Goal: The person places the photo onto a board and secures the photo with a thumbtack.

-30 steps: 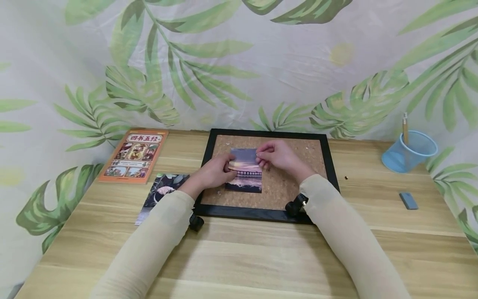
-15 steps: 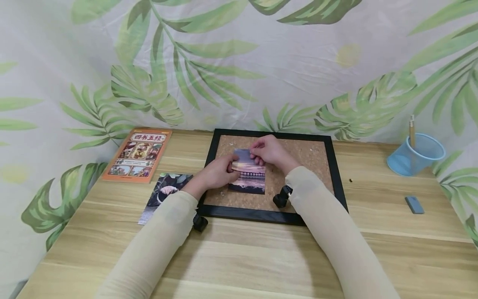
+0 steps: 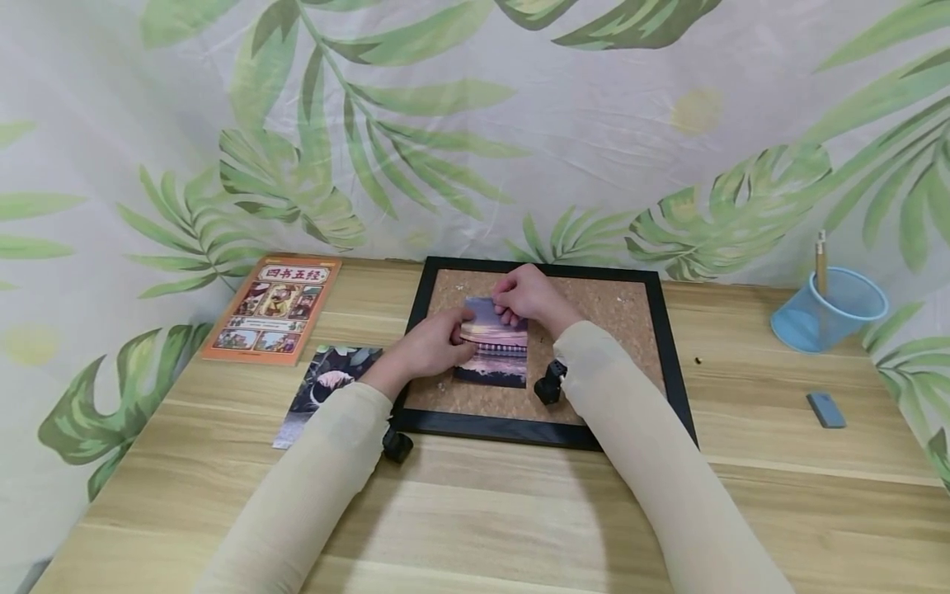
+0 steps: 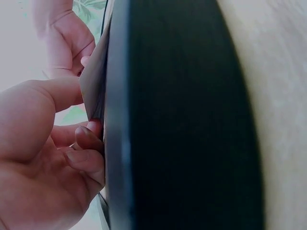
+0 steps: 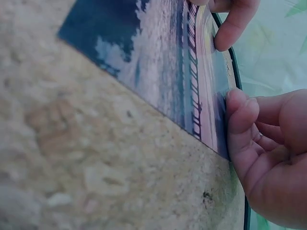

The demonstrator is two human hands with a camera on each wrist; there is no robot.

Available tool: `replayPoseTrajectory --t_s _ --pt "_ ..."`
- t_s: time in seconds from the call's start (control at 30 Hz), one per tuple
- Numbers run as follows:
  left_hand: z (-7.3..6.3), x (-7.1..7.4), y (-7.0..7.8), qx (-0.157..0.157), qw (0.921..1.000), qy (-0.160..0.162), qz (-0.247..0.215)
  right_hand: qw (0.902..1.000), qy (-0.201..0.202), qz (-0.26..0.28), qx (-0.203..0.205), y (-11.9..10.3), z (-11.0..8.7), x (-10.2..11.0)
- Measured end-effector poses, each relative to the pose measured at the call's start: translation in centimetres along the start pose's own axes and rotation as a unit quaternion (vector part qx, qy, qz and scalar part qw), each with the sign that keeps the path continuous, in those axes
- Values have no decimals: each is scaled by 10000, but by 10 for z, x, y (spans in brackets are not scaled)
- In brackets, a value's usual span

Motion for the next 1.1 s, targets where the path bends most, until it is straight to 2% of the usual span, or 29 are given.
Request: replayPoseTrajectory --t_s 0.3,0.53,0.63,0.8,1.1 --pt "-1 0 2 -7 9999 -12 -120 9987 -57 435 -242 7 -1 2" --pt "-10 5 10 11 9999 -74 -93 9999 -71 118 46 6 -1 3" --pt "-9 4 9 23 9999 -82 -131 10000 -19 10 30 6 1 3" --pt "-3 1 1 35 10000 -30 -78 9997 63 -78 -236 10 5 4" --pt "-2 0 1 -4 10000 -44 -82 9969 243 299 -684 18 10 5"
Point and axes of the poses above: each hand's wrist, its own z-axis towards the middle knuckle, its own x-axis out of the back of the hand, y = z × x, the point moved 9 cm from there along z, towards the middle knuckle, and after that the axes turned 4 degrees about x, right-handed, at the moved point
